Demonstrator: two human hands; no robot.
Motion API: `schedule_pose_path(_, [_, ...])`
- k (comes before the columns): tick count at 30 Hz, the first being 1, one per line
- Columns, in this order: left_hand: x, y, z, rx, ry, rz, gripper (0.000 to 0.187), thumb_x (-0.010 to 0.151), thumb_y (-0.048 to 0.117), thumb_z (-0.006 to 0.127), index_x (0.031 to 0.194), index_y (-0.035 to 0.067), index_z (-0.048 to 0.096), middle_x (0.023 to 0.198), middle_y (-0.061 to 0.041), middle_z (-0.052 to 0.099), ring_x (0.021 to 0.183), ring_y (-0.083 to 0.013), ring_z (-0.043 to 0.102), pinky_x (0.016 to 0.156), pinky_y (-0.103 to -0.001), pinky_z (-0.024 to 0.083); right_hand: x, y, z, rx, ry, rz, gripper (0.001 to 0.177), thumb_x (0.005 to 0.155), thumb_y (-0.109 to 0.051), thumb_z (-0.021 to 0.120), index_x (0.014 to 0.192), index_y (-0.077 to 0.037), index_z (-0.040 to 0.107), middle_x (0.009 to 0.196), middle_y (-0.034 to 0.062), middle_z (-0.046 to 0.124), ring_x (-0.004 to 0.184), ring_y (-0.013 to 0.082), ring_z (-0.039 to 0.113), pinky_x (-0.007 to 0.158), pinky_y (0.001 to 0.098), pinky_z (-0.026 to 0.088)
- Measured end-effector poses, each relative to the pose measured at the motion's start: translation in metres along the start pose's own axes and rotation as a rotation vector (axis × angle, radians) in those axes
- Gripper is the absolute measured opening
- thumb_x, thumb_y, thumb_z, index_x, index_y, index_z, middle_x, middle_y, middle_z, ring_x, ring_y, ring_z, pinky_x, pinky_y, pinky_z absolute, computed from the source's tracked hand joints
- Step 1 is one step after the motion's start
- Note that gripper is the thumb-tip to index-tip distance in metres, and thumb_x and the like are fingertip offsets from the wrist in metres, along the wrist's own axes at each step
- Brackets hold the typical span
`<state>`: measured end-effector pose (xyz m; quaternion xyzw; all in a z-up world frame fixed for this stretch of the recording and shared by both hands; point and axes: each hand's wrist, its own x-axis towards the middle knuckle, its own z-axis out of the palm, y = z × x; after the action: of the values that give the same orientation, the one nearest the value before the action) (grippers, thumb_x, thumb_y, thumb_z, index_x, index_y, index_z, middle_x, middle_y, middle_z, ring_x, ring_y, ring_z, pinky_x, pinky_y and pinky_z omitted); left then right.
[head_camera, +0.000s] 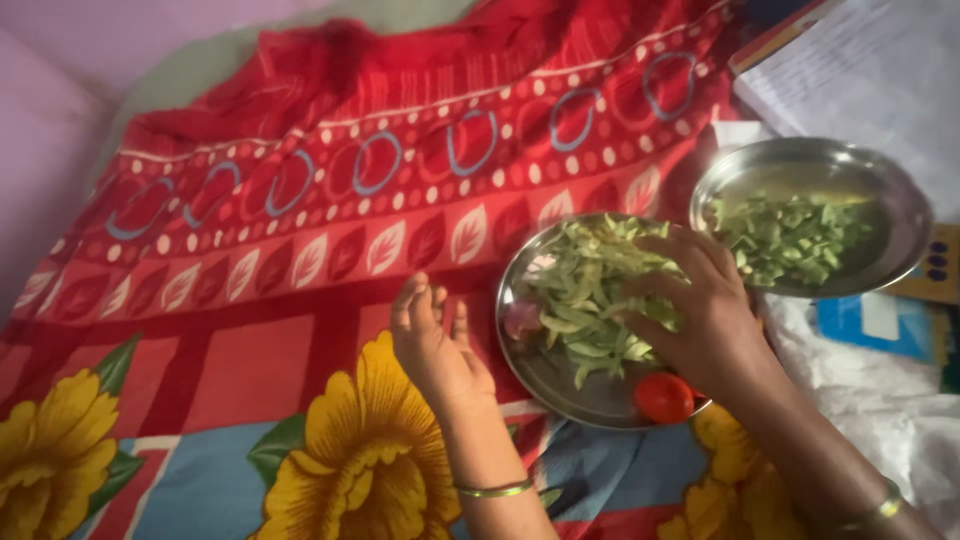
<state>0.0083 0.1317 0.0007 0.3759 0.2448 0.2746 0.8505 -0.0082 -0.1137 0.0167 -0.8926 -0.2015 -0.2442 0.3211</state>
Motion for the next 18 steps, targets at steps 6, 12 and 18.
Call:
schedule_pose_path(6, [-0.003, 0.001, -0.001, -0.068, -0.033, -0.034, 0.020, 0.090, 0.020, 0.069, 0.110, 0.015, 0.067, 0.107, 0.005, 0.065, 0.096, -0.0086, 0.058, 0.085, -0.031, 0.050, -0.008, -0.034, 0.014, -0.275, -0.195, -0.133, 0.020, 0.068, -0.026, 0.081, 0.087, -0.023, 0.076, 0.150, 0.0027, 0.050, 0.151, 0.0339, 0.027, 0.118, 0.0692, 0.018])
schedule_pose_path(12, [-0.003, 0.002, 0.000, -0.091, -0.026, -0.045, 0.020, 0.090, 0.020, 0.068, 0.108, 0.014, 0.067, 0.108, 0.004, 0.066, 0.096, -0.0095, 0.059, 0.085, -0.032, 0.050, -0.002, -0.040, 0.018, -0.349, -0.422, 0.086, 0.036, 0.063, -0.024, 0.082, 0.098, -0.021, 0.079, 0.157, 0.0001, 0.038, 0.153, 0.0314, 0.013, 0.114, 0.0766, 0.007])
schedule_pose_path(18, [-0.007, -0.002, 0.008, 0.013, -0.114, 0.005, 0.015, 0.091, 0.019, 0.070, 0.105, 0.012, 0.067, 0.108, -0.002, 0.069, 0.097, -0.0115, 0.062, 0.082, -0.029, 0.050, -0.003, -0.034, 0.023, -0.372, -0.468, 0.018, 0.022, 0.069, -0.020, 0.080, 0.091, -0.016, 0.077, 0.155, 0.0050, 0.042, 0.154, 0.0348, 0.016, 0.113, 0.0782, 0.009])
